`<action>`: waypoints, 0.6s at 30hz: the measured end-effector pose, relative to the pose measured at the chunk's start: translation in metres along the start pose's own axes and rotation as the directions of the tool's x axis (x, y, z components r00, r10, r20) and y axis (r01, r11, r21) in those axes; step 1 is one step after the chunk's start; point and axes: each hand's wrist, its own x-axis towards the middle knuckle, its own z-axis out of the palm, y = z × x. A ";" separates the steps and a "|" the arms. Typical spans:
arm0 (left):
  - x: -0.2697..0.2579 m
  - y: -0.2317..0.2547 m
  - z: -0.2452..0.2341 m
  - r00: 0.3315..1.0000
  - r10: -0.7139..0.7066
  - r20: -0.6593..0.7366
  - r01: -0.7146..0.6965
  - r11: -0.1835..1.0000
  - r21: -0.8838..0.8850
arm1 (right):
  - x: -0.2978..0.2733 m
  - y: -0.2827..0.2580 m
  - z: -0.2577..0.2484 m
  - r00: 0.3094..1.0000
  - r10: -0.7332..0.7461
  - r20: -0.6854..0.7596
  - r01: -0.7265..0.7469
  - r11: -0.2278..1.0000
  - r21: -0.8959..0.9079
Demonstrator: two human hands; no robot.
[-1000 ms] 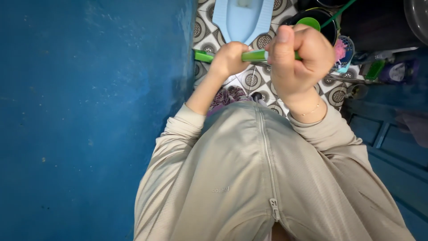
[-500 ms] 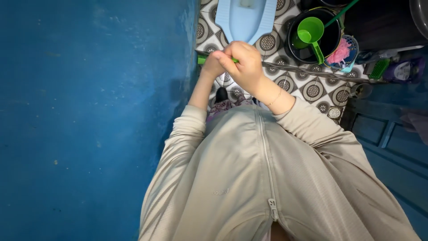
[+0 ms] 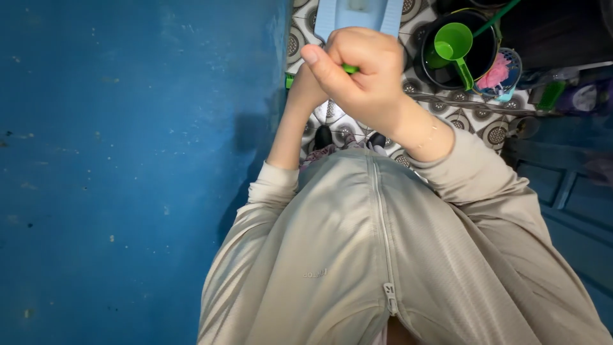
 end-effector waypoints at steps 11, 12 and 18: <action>-0.026 -0.009 -0.003 0.993 -0.101 0.054 0.104 0.992 -0.067 | -0.006 -0.006 0.019 0.999 0.026 -0.041 -0.028 0.999 -0.028; -0.024 -0.005 -0.006 0.993 -0.103 0.057 0.107 0.992 -0.072 | -0.010 0.002 0.026 0.998 0.031 -0.059 -0.033 0.998 -0.044; 0.004 0.015 -0.030 0.993 -0.103 0.049 0.107 0.990 -0.092 | -0.048 0.068 0.058 0.988 0.017 -0.153 -0.006 0.997 0.071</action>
